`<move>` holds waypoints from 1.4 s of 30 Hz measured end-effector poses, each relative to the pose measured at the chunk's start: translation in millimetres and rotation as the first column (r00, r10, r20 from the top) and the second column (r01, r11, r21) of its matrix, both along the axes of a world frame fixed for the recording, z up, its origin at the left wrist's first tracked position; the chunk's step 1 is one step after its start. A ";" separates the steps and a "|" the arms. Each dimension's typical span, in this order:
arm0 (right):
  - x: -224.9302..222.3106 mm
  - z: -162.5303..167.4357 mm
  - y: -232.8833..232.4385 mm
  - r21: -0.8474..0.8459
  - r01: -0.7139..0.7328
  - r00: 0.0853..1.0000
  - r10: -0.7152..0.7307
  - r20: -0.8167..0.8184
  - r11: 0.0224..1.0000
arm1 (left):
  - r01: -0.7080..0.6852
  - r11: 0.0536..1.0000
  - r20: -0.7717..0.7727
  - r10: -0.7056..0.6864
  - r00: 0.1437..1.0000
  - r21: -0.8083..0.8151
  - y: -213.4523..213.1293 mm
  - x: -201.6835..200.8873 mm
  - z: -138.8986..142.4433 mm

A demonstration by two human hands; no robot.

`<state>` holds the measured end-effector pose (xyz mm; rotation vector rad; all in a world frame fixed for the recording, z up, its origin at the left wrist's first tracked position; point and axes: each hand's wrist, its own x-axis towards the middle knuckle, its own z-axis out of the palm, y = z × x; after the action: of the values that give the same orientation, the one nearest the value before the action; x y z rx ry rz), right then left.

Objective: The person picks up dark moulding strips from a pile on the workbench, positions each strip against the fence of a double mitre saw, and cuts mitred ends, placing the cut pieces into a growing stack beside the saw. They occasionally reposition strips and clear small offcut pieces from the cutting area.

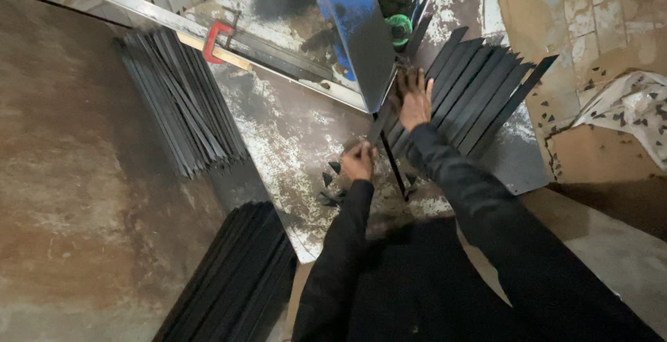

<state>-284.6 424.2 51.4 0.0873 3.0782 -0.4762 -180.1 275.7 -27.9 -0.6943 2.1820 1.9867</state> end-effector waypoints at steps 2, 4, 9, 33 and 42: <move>-10.5 0.9 4.0 0.058 0.006 1.000 -0.007 0.019 0.998 | -0.056 0.966 -0.071 0.039 0.997 -0.253 11.6 -6.3 6.7; -15.2 -0.6 6.6 0.163 -0.012 1.000 0.014 -0.012 0.986 | -0.134 0.869 -0.268 0.001 0.963 -0.476 16.5 -6.3 11.2; -20.1 6.1 12.6 0.016 0.039 0.996 -0.040 0.079 0.999 | -0.195 0.965 -0.256 0.146 0.956 -0.177 20.9 -12.1 5.6; -26.9 -47.8 49.3 0.053 0.017 0.972 -0.029 0.231 0.998 | 0.216 0.893 0.185 -0.153 0.971 -0.394 -188.2 162.1 -4.3; -31.4 -60.4 50.8 0.084 -0.021 0.981 0.005 0.194 0.996 | -0.072 0.962 0.222 0.133 0.966 -0.263 -206.1 244.0 -34.3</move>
<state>-315.9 475.1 -9.0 0.1084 2.9046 -0.3143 63.9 69.6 -62.2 -1.0417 2.3120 1.5799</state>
